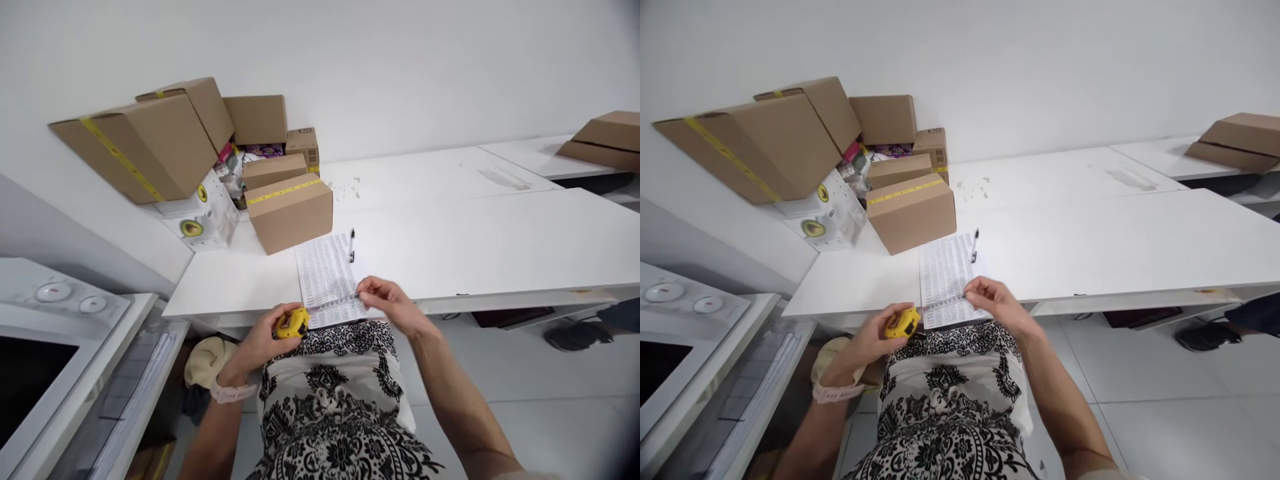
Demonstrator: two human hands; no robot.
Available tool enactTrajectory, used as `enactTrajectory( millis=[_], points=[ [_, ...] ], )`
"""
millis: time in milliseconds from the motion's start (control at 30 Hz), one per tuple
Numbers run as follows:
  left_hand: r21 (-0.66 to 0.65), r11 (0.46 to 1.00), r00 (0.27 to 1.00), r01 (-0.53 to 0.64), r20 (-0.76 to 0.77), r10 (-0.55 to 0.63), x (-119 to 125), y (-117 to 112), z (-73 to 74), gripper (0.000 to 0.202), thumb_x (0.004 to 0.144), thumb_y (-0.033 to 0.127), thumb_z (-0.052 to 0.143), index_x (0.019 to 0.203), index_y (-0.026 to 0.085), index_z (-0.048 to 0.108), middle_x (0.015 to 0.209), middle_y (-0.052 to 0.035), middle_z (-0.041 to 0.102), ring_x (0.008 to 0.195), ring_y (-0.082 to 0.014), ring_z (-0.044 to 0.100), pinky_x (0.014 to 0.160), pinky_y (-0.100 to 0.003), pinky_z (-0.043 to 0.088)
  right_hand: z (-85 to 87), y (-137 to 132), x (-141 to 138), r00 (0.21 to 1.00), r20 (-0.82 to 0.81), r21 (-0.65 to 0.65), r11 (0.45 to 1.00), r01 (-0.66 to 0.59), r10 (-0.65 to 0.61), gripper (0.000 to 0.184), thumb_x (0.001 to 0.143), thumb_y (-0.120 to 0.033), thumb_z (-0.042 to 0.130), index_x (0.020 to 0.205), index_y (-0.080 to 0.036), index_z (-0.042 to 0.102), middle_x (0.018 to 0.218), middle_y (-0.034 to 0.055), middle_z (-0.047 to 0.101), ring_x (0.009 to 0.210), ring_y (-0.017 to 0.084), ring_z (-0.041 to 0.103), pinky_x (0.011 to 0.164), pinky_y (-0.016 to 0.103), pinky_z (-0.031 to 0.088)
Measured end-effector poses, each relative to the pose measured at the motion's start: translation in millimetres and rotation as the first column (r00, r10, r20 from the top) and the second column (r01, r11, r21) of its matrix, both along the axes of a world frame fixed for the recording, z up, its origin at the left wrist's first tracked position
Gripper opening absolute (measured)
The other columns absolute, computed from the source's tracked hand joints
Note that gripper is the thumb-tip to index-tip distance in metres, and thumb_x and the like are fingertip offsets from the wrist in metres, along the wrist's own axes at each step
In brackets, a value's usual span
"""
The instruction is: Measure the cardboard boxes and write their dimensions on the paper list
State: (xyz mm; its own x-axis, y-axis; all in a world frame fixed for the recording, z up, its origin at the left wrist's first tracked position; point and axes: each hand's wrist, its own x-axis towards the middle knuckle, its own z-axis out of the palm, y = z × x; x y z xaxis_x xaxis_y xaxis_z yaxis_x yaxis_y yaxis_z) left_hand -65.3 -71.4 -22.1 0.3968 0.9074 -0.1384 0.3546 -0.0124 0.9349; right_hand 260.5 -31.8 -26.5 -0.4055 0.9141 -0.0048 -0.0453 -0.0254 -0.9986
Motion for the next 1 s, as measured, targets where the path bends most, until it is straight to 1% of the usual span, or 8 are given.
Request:
enactTrajectory(
  millis=[100,200,333,467,633,867,933,1000],
  points=[
    [0.16,0.984,0.97,-0.076,-0.215,0.11,-42,32,16.0,0.062,0.076,0.037,0.075,0.134,0.021,0.06,0.129,-0.0116,0.064,0.118,-0.0306,0.061,0.104,-0.045,0.046,9.8,45,34,0.975,0.132,0.18,0.972,0.152,-0.177,0.018,0.087,-0.041,0.071,0.093,-0.024,0.07,0.085,0.0019,0.063,0.075,0.016,0.052,0.071,0.035,0.044],
    [0.374,0.916,0.861,-0.143,-0.409,0.301,-74,82,25.5,0.062,0.07,0.039,0.073,0.128,0.019,0.065,0.119,-0.0116,0.065,0.113,-0.0329,0.06,0.103,-0.048,0.046,1.1,113,43,0.907,0.132,0.296,0.89,0.348,-0.399,0.018,0.084,-0.037,0.069,0.092,-0.021,0.068,0.083,0.0023,0.063,0.076,0.017,0.054,0.077,0.038,0.046],
    [0.438,0.886,0.805,-0.153,-0.465,0.368,-96,141,21.6,0.067,0.067,0.042,0.07,0.128,0.016,0.066,0.113,-0.0113,0.064,0.111,-0.0328,0.06,0.103,-0.048,0.045,-23.8,200,16,0.887,0.063,0.276,0.862,0.425,-0.457,0.024,0.077,-0.041,0.07,0.089,-0.02,0.066,0.085,0.0024,0.063,0.079,0.016,0.055,0.08,0.038,0.05],
    [0.397,0.894,0.838,-0.206,-0.399,0.371,-105,174,10.0,0.073,0.066,0.046,0.07,0.132,0.015,0.064,0.113,-0.0098,0.063,0.107,-0.0303,0.062,0.101,-0.045,0.047,-35.0,252,-16,0.889,-0.03,0.221,0.864,0.452,-0.457,0.039,0.071,-0.053,0.071,0.092,-0.021,0.065,0.086,0.0012,0.062,0.083,0.016,0.057,0.082,0.037,0.054],
    [0.352,0.903,0.88,-0.248,-0.309,0.362,-106,197,2.7,0.074,0.062,0.046,0.073,0.128,0.014,0.067,0.112,-0.0099,0.064,0.107,-0.0305,0.064,0.099,-0.044,0.048,-41.8,282,-34,0.874,-0.118,0.186,0.855,0.485,-0.471,0.043,0.069,-0.055,0.074,0.093,-0.02,0.066,0.087,0.0019,0.065,0.087,0.016,0.06,0.086,0.039,0.056],
    [0.339,0.894,0.896,-0.295,-0.228,0.382,-93,216,1.4,0.061,0.056,0.041,0.076,0.112,0.017,0.071,0.108,-0.0084,0.067,0.103,-0.0295,0.063,0.098,-0.045,0.047,-58.7,293,-59,0.842,-0.202,0.059,0.852,0.52,-0.5,0.043,0.062,-0.054,0.082,0.084,-0.02,0.069,0.085,0.0019,0.072,0.085,0.016,0.063,0.093,0.042,0.053],
    [0.308,0.901,0.907,-0.305,-0.196,0.373,-93,215,7.7,0.061,0.057,0.044,0.076,0.11,0.015,0.07,0.108,-0.0094,0.068,0.101,-0.0287,0.064,0.093,-0.041,0.049,-52.4,292,-62,0.823,-0.201,0.072,0.83,0.554,-0.532,0.041,0.063,-0.054,0.081,0.081,-0.02,0.068,0.081,0.0014,0.071,0.081,0.016,0.063,0.091,0.042,0.053],
    [0.263,0.917,0.925,-0.3,-0.156,0.348,-96,210,23.4,0.058,0.06,0.047,0.076,0.108,0.014,0.071,0.105,-0.0092,0.069,0.096,-0.027,0.064,0.087,-0.037,0.05,-35.7,286,-60,0.815,-0.17,0.128,0.808,0.575,-0.553,0.037,0.065,-0.052,0.08,0.079,-0.02,0.07,0.078,0.0013,0.07,0.077,0.016,0.062,0.088,0.041,0.053]
  ],
)
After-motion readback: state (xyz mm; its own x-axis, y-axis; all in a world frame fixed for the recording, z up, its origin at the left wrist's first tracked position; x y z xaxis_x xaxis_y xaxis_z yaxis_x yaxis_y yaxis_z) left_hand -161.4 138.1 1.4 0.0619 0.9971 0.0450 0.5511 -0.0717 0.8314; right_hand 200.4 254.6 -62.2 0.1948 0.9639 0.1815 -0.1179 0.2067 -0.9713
